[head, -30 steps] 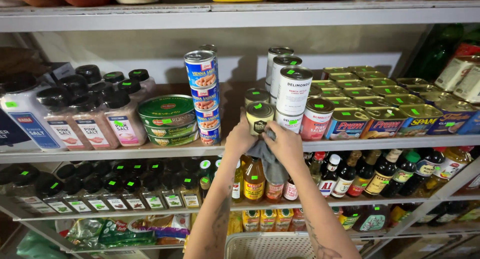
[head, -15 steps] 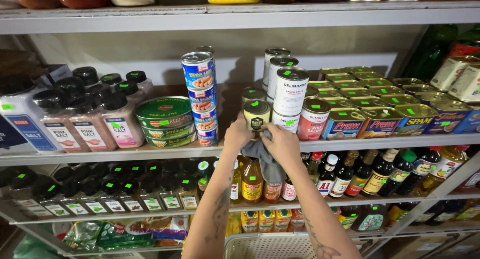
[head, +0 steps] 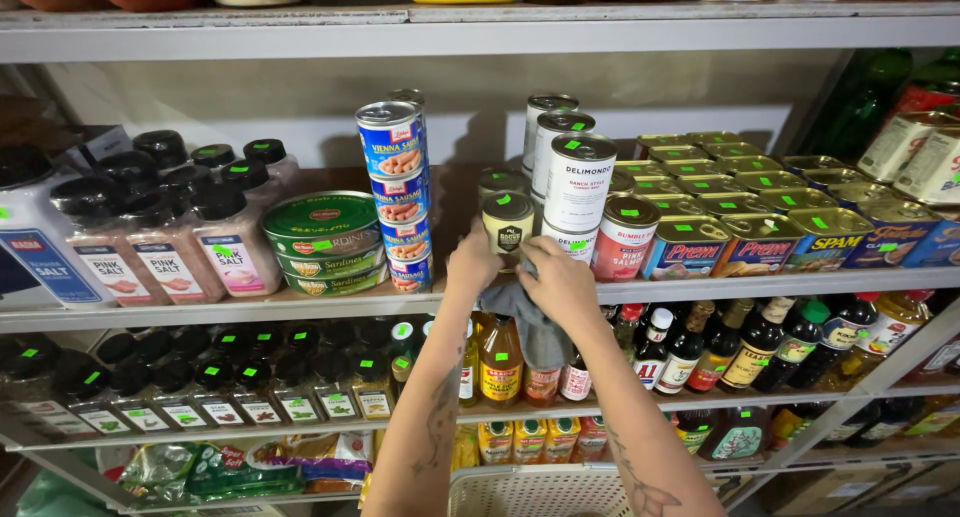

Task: Wiping canned goods with a cloth and placing them on a grocery store shelf.

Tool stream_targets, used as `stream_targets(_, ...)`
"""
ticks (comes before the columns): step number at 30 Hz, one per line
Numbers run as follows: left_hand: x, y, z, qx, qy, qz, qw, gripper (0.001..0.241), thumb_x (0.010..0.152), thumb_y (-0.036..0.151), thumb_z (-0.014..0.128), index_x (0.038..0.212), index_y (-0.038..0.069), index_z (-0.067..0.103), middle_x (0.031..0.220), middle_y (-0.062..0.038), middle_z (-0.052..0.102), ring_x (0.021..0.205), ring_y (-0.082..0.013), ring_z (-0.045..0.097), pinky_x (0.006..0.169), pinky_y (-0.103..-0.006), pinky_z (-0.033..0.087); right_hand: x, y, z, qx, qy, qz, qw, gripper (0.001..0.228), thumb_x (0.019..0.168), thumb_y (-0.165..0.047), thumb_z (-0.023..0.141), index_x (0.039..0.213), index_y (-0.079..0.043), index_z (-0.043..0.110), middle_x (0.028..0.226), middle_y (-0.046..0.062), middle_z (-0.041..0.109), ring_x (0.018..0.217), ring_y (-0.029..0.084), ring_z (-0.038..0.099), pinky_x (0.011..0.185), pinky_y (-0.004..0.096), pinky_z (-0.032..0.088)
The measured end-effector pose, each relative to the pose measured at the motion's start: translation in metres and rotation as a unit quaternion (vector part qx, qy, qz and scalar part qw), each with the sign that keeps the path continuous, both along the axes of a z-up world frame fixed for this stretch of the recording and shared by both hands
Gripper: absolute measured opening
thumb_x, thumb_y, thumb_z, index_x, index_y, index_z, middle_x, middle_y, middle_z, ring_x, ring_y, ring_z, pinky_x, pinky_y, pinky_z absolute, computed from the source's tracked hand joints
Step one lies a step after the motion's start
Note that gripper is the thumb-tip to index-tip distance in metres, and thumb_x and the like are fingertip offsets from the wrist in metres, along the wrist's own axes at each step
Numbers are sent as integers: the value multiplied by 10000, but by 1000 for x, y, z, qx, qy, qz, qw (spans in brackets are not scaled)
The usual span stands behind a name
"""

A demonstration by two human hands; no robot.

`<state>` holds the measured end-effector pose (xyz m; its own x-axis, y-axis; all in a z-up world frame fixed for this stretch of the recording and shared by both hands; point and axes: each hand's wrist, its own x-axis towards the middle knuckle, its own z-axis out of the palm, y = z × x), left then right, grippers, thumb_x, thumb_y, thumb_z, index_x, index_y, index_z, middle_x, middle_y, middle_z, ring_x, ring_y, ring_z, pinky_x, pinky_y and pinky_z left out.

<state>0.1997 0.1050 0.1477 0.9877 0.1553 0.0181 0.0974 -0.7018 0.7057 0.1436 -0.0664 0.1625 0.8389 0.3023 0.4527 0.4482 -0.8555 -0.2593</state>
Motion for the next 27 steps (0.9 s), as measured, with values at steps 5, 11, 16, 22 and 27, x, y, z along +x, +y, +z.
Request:
stream_targets(5,-36,-6,35,11,-5,0,1000,906,822,69,603,1626,85,187,1432,-264,562,1377,-443,505,1128,-565,365,6,2,1,-39,8,-4,999,493,892,-418,619,1369,-296,638,1388,-134,564,1170,250,676,975,477,569)
stream_targets(11,-4,-1,10,21,-11,0,1000,850,854,95,540,1623,105,178,1466,-232,547,1394,-432,489,1142,-588,353,6,6,2,-66,10,-13,998,529,903,-435,588,1410,-284,602,1414,-123,537,1184,244,671,968,476,572)
stream_targets(16,23,4,-18,36,-32,3,999,846,853,129,576,1613,106,204,1434,-218,575,1385,-416,501,1102,-612,386,-2,9,8,-71,10,-6,997,534,915,-419,577,1421,-247,595,1409,-87,536,1152,279,682,952,497,578)
stream_targets(22,-10,-1,1,4,-85,-4,996,706,884,144,580,1530,8,331,1314,-295,637,1274,-459,591,1064,-615,459,-13,7,6,-74,-13,-10,997,445,913,-435,586,1295,-229,681,1195,-16,668,1063,288,721,884,472,587)
stream_targets(27,-64,-13,13,64,-475,-9,878,902,854,104,814,1569,41,268,1555,-228,445,1389,-431,506,1200,-470,416,-10,-8,-19,88,-149,69,983,323,992,-342,612,891,-37,643,860,166,681,683,394,609,596,476,476)
